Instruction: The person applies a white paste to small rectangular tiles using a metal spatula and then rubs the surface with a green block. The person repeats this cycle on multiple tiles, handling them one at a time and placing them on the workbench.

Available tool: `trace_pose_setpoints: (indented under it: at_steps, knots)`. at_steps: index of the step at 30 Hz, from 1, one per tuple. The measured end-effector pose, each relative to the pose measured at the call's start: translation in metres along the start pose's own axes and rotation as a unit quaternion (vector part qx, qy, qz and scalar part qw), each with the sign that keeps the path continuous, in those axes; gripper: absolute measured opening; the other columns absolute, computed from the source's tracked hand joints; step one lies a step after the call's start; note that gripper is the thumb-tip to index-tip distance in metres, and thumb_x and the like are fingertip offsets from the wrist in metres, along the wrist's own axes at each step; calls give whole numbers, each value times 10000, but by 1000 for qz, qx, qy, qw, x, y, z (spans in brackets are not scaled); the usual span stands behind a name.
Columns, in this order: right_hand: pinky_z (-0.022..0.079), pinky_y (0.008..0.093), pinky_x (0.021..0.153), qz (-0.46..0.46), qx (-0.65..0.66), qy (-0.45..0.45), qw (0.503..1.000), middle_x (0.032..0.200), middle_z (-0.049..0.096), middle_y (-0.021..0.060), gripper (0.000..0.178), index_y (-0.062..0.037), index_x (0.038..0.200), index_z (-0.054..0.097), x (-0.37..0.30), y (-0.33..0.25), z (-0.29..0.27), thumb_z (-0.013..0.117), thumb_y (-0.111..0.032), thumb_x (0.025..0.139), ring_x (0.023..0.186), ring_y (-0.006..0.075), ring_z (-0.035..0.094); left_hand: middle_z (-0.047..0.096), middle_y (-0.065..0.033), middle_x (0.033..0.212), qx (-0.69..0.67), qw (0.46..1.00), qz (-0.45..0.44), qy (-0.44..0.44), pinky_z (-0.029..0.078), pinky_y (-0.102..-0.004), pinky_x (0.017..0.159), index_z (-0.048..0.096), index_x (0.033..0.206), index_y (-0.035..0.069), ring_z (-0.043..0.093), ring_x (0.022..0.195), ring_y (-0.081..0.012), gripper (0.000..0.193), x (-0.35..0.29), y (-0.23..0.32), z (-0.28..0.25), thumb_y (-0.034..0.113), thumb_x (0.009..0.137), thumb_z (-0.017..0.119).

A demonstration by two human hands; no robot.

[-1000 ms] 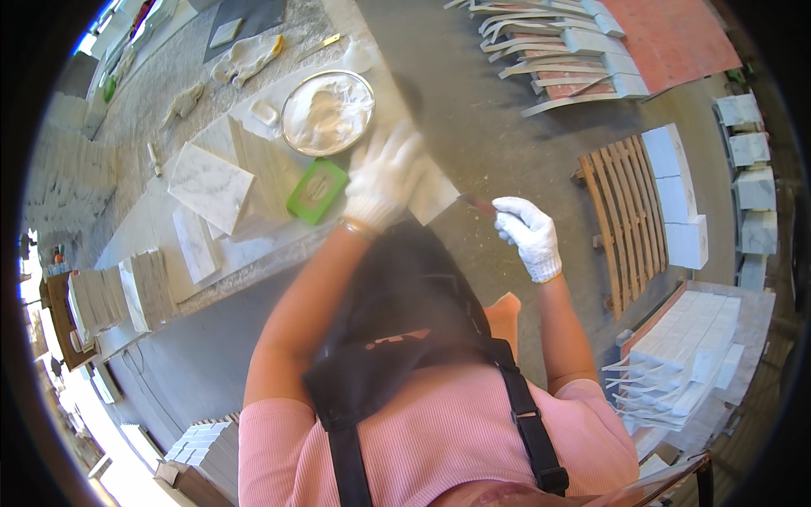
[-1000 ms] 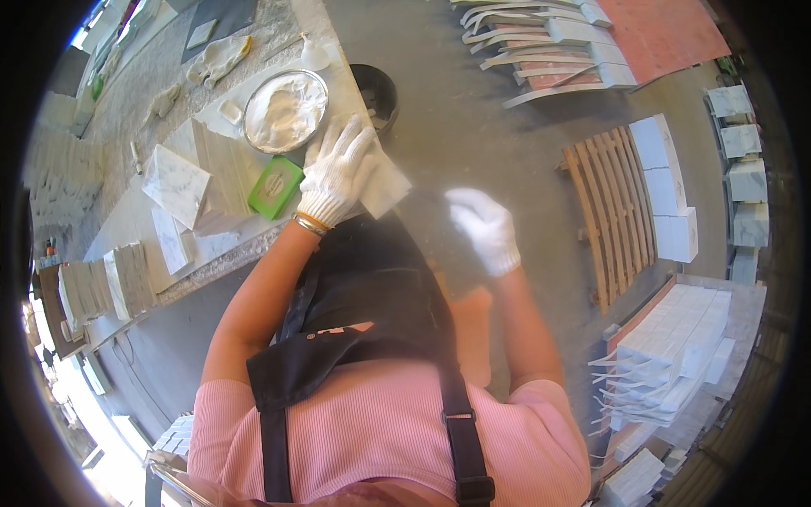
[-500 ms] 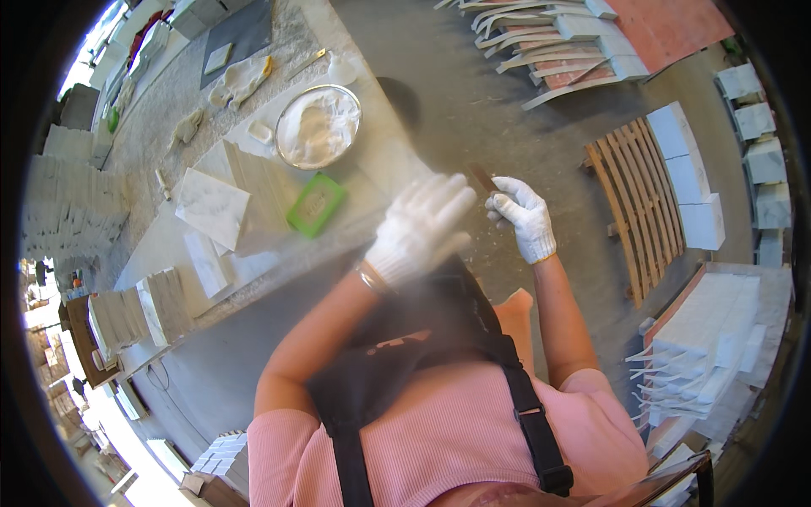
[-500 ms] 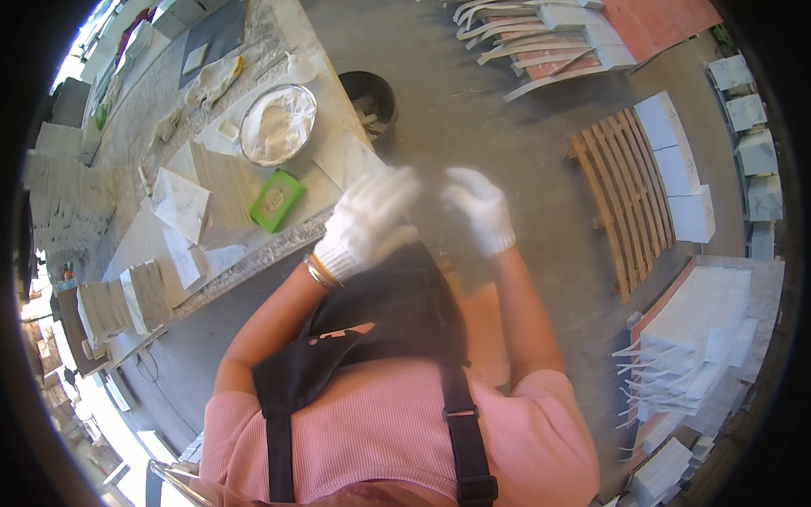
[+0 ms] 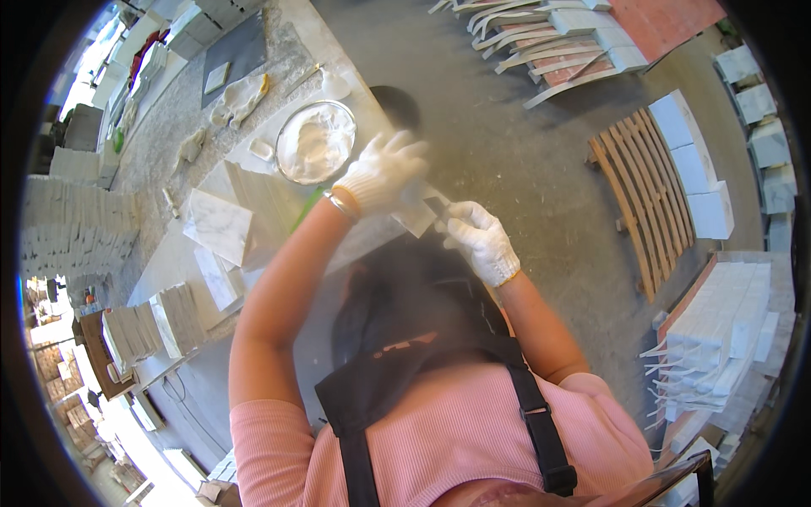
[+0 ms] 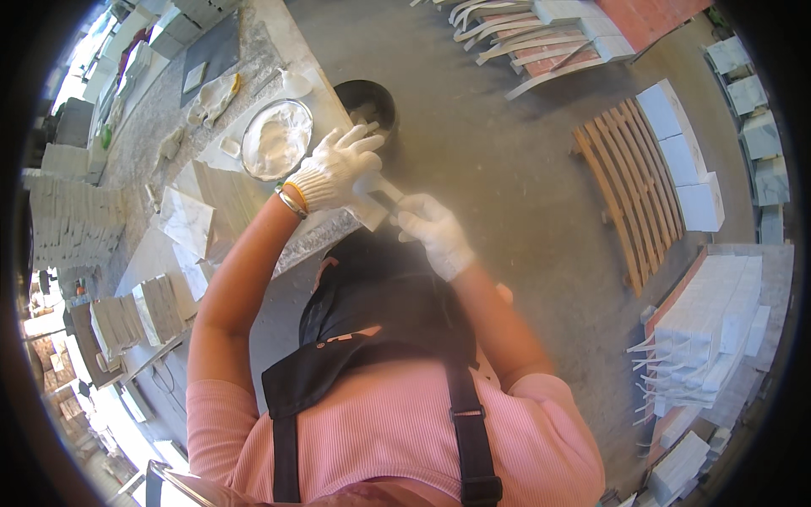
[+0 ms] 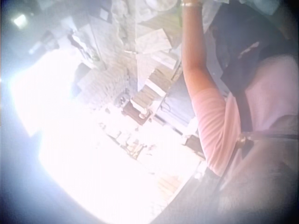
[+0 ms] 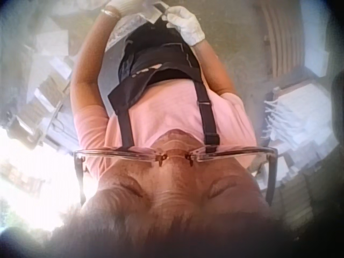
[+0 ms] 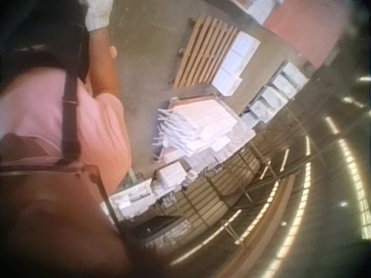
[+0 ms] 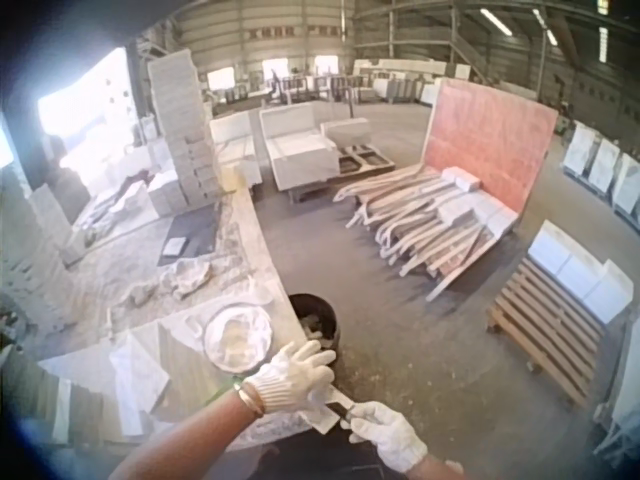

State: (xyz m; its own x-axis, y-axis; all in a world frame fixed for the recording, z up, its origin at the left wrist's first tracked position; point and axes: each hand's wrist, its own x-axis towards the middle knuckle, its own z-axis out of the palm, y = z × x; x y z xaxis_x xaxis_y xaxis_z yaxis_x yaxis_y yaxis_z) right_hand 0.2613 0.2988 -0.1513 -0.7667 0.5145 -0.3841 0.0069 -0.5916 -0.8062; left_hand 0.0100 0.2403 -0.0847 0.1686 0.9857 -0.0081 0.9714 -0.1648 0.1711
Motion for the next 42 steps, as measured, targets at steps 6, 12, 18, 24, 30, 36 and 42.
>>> trace_pose_setpoints:
  at_steps: [6,12,18,24,30,36,42]
  knots:
    - [583,346,896,-73,-71,-11,995,1264,701,78,146,-47,1142,695,-9,-17,11,703,-56,996,1104,188,674,729,1,1000,-83,993,-76,49,452,-490,1047,718,904,202,661,1046,-268,300,-18,-5,-5,209,649,876]
    - [585,343,891,-117,-178,-11,977,1278,718,128,124,-49,1127,694,1,-58,-1,699,-62,1004,1150,224,703,705,-26,922,-119,976,-8,182,487,-467,1000,706,890,194,684,968,-278,244,-41,-11,6,115,686,812]
    - [575,301,886,-138,-366,-82,917,1079,779,50,190,-40,1135,762,22,-91,10,738,-4,950,986,139,714,705,-41,947,-94,974,-49,202,521,-452,940,727,897,184,682,990,-294,211,-53,-6,6,127,705,797]
    - [586,305,897,-175,-453,-197,852,1135,783,88,309,-62,1211,790,46,-94,44,745,28,919,996,173,737,700,-48,952,-77,977,-45,196,513,-443,921,757,903,195,664,1007,-300,171,-58,-9,8,151,738,773]
    - [585,352,856,-260,-555,-195,766,1088,794,96,296,-116,1190,810,42,-97,44,751,-41,910,955,265,746,675,-34,883,-64,979,-26,190,510,-449,885,766,881,207,650,965,-298,159,-57,-16,13,152,733,749]
    - [586,366,869,-274,-583,-163,747,1096,804,92,263,-107,1163,815,22,-101,32,764,-56,910,964,273,746,668,-32,864,-58,980,-22,187,511,-451,877,769,871,209,648,958,-301,158,-54,-18,17,157,725,735]
    - [580,364,858,-314,-569,-163,742,1068,800,92,267,-102,1159,812,40,-94,44,760,-41,905,937,280,737,666,-40,878,-60,981,-25,185,491,-472,905,763,895,214,647,975,-303,178,-55,-19,18,175,722,757]
